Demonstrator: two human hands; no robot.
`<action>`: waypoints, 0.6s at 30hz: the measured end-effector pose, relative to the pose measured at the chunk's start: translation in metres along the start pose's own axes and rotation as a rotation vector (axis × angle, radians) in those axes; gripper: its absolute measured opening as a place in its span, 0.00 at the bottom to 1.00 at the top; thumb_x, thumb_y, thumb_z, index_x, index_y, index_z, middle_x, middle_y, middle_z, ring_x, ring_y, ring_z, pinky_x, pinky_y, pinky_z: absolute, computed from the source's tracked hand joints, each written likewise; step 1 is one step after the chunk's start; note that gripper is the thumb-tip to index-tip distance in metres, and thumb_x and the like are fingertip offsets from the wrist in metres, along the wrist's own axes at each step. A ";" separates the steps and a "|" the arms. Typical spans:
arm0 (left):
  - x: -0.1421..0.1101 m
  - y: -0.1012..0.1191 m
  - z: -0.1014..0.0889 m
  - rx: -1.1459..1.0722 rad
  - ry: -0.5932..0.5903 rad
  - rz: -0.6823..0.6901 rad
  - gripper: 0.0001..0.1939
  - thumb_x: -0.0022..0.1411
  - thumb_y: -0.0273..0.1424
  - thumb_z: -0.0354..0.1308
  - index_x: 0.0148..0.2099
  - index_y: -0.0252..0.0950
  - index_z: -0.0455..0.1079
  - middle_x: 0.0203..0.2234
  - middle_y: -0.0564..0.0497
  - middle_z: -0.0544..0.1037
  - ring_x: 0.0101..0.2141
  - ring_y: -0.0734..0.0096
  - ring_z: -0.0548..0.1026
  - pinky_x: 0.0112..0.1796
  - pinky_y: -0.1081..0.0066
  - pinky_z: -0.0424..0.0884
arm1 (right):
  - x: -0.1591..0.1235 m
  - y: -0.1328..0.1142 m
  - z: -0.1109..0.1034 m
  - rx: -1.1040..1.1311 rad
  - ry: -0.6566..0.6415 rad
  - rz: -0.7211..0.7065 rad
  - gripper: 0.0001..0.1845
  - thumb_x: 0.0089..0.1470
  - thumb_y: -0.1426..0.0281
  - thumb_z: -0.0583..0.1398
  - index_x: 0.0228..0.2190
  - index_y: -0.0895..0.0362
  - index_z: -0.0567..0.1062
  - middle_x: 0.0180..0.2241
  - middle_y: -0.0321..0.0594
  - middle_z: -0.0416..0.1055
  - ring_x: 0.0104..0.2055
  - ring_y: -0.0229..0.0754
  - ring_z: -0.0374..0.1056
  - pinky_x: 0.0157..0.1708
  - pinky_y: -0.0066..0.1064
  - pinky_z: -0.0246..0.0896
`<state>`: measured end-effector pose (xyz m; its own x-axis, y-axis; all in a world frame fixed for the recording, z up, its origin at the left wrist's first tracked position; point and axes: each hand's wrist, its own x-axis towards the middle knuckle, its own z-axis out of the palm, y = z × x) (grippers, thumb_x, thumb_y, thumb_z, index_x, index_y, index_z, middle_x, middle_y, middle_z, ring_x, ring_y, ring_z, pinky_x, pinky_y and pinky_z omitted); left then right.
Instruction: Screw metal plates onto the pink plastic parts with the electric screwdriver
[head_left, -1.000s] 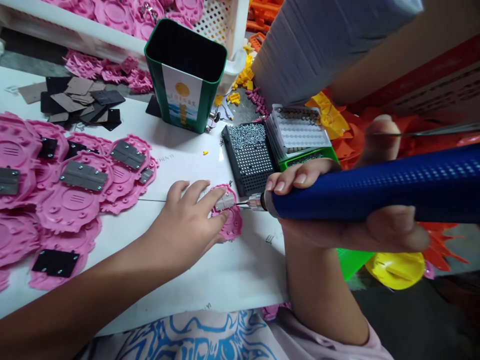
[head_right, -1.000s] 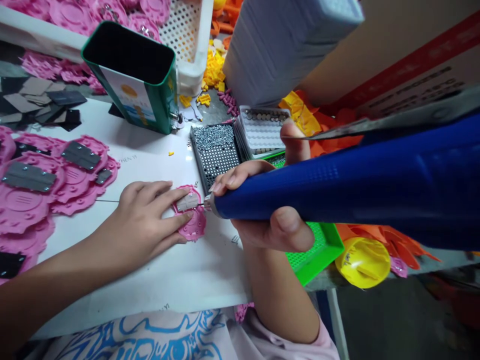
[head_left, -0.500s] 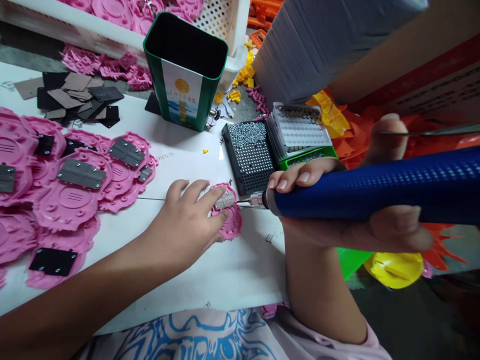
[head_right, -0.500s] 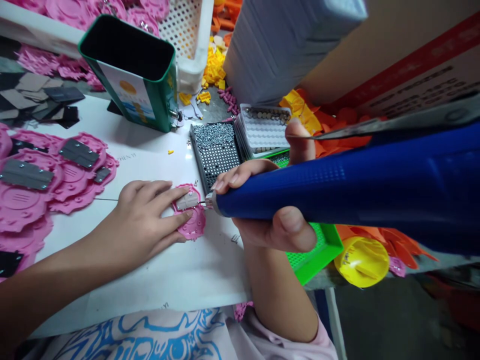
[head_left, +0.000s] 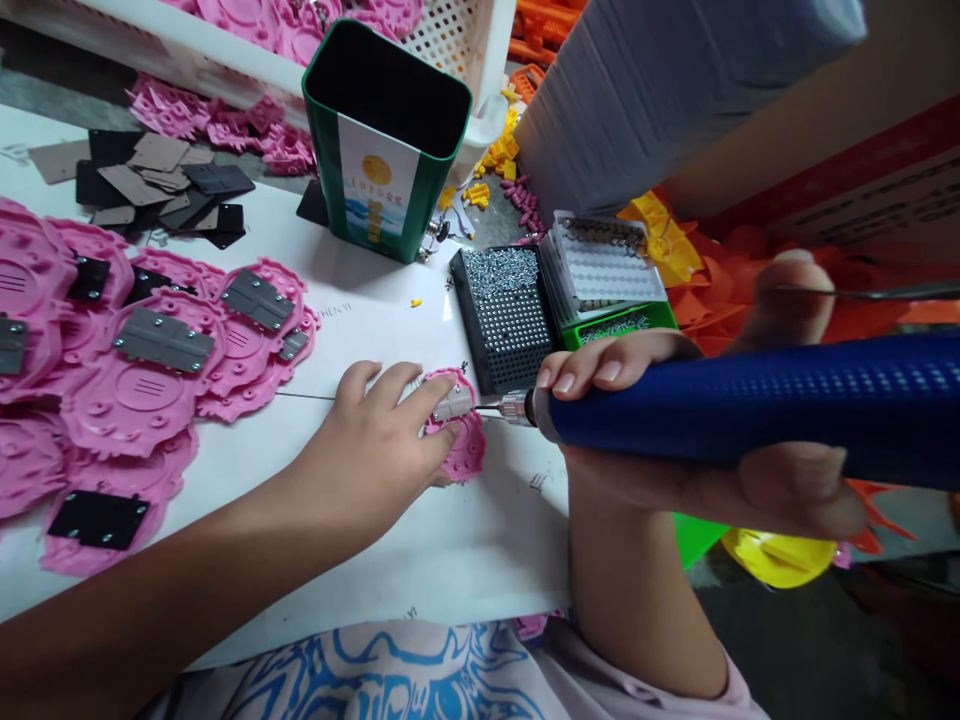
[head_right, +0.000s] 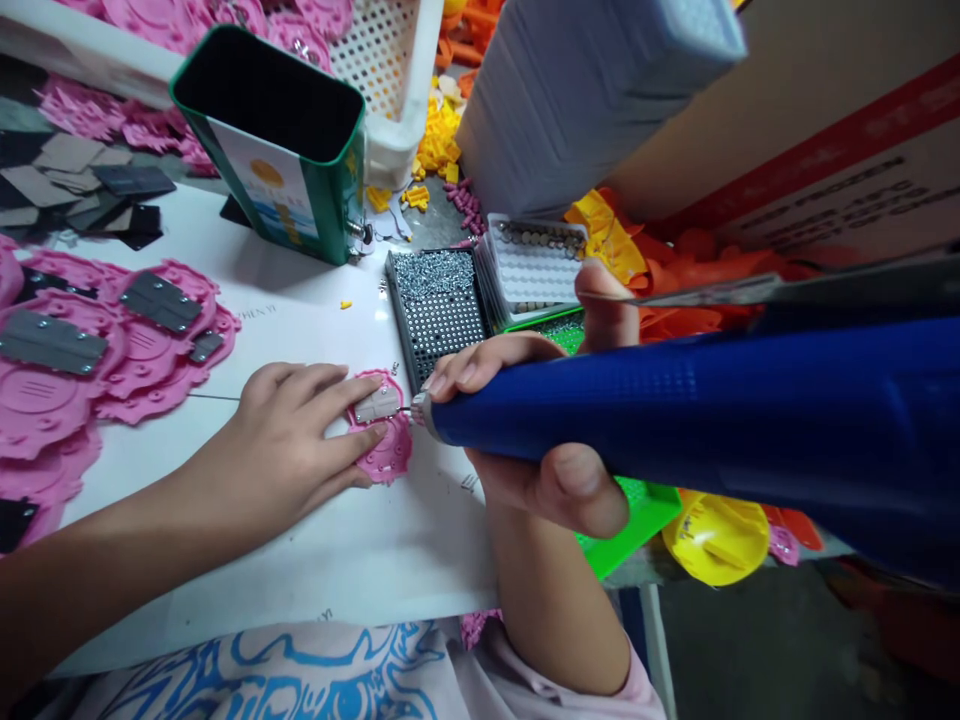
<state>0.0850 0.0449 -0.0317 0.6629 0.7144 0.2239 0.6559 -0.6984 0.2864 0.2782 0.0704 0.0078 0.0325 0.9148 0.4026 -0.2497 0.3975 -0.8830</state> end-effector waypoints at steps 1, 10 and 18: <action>0.000 0.001 0.000 -0.003 0.005 -0.003 0.09 0.57 0.37 0.68 0.40 0.40 0.81 0.53 0.43 0.76 0.50 0.45 0.70 0.45 0.51 0.62 | 0.000 0.000 0.000 -0.002 -0.008 -0.012 0.24 0.47 0.56 0.63 0.47 0.47 0.78 0.23 0.34 0.73 0.23 0.41 0.70 0.28 0.39 0.71; 0.001 0.006 0.005 -0.042 0.049 -0.037 0.08 0.55 0.35 0.70 0.39 0.40 0.81 0.51 0.44 0.77 0.47 0.46 0.72 0.43 0.52 0.64 | 0.000 -0.002 0.007 -0.038 -0.036 -0.039 0.23 0.48 0.58 0.62 0.46 0.50 0.77 0.24 0.36 0.71 0.22 0.43 0.68 0.26 0.39 0.69; -0.001 0.004 0.006 -0.015 0.057 -0.019 0.10 0.54 0.37 0.71 0.39 0.41 0.81 0.51 0.44 0.78 0.47 0.46 0.72 0.43 0.51 0.66 | -0.003 0.001 0.005 -0.011 -0.077 -0.007 0.20 0.49 0.59 0.64 0.46 0.42 0.75 0.26 0.34 0.71 0.25 0.41 0.70 0.31 0.38 0.69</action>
<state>0.0890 0.0411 -0.0365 0.6284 0.7291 0.2713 0.6622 -0.6843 0.3053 0.2733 0.0674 0.0070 -0.0406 0.9040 0.4257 -0.2394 0.4048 -0.8825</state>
